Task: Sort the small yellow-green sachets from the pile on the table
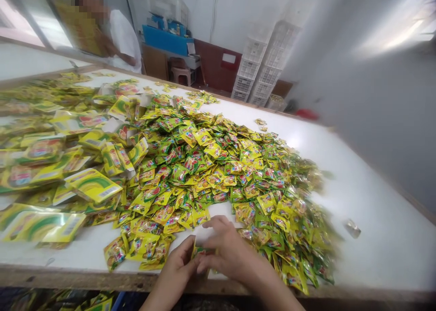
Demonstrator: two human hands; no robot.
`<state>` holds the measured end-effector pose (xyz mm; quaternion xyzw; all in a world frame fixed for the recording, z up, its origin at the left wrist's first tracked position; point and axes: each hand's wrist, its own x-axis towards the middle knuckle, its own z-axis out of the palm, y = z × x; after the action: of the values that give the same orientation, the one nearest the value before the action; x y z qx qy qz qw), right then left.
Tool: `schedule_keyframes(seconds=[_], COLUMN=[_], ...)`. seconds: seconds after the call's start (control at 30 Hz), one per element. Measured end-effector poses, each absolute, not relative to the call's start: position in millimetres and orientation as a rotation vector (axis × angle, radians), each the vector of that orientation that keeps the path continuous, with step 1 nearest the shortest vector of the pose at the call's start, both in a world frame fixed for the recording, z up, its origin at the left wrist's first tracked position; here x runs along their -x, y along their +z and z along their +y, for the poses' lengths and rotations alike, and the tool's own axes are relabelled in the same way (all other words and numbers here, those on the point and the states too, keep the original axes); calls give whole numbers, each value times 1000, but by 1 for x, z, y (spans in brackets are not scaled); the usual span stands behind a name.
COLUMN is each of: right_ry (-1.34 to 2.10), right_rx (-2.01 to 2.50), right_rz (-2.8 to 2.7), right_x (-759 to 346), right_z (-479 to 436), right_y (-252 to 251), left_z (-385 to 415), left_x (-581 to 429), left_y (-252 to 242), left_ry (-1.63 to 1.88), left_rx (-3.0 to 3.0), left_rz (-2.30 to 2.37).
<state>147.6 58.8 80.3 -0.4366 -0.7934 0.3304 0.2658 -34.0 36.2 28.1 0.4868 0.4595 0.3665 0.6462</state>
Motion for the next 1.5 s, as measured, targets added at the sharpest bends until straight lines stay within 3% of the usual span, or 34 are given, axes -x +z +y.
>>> schedule_keyframes(seconds=[0.1,0.3,0.5,0.77,1.17,1.5], right_ry=[1039,1771,1374,1572,1105,794], right_rx=[1242,1218,1223,1201,1157,1124], right_rz=[-1712,-860,-1181,-1036,-1363,-1658], right_x=[-152,-142,-125,-129,-141,-141], right_z=[53,35,47,62,46,17], right_y=[69,38,48,51,49,38], left_z=[35,35,38,45,54,46], left_x=[35,39,41,51,52,60], left_y=[34,63,71,36,20,4], left_ry=[842,744,830,951,1200,1098], left_rx=[-1040,-725,-635,-1037,-1846,-2030], left_rz=[1116,940,1012,1315,1153,1048])
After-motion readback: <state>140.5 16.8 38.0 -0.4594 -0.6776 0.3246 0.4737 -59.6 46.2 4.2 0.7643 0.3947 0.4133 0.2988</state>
